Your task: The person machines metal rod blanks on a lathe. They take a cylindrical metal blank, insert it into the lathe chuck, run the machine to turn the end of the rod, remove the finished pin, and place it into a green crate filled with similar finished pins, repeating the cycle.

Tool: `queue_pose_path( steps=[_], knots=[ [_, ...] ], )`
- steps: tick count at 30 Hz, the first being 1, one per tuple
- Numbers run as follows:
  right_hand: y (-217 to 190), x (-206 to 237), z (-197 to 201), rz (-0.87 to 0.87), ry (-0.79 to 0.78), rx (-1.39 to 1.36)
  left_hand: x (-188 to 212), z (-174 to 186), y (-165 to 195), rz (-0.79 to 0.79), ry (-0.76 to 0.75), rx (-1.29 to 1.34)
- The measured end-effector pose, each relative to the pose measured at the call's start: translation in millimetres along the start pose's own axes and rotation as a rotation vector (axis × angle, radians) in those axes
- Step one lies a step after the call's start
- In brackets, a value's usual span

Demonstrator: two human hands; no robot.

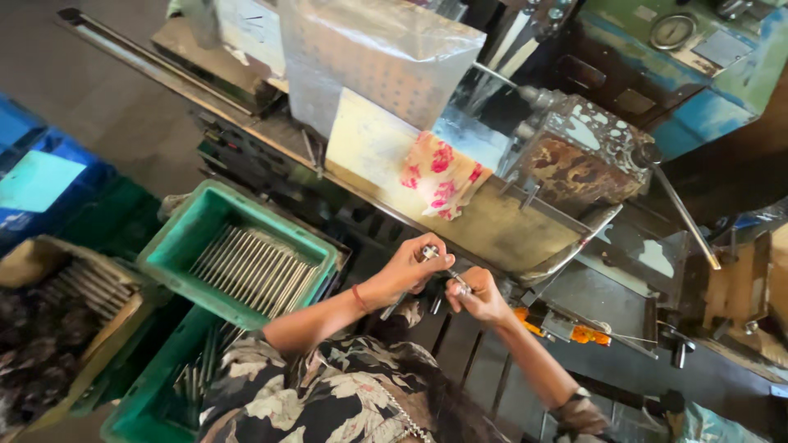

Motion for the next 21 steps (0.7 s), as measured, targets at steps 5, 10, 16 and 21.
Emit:
queue_pose_path(
  steps=[5,10,16,21],
  knots=[
    [-10,-7,112,-0.011,-0.028,0.102,-111,-28,8,-0.303,-0.076,-0.224],
    [-15,-6,288,-0.018,0.315,0.952,-341,-64,-12,-0.008,-0.144,-0.286],
    [-60,81,569,-0.32,0.855,1.573,-610,-41,27,0.125,0.253,0.243],
    [-44,143,688,-0.918,1.226,1.312,-705,-9,46,0.124,0.665,0.12]
  ],
)
Point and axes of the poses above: each hand's wrist, its own x-axis away from the middle knuckle, its own z-axis out of the back of the hand, y = z × x, the point moved 2 cm from there along -x, towards the middle knuckle, and after that the axes turned 9 degrees about -x, right-handed, at the moved point
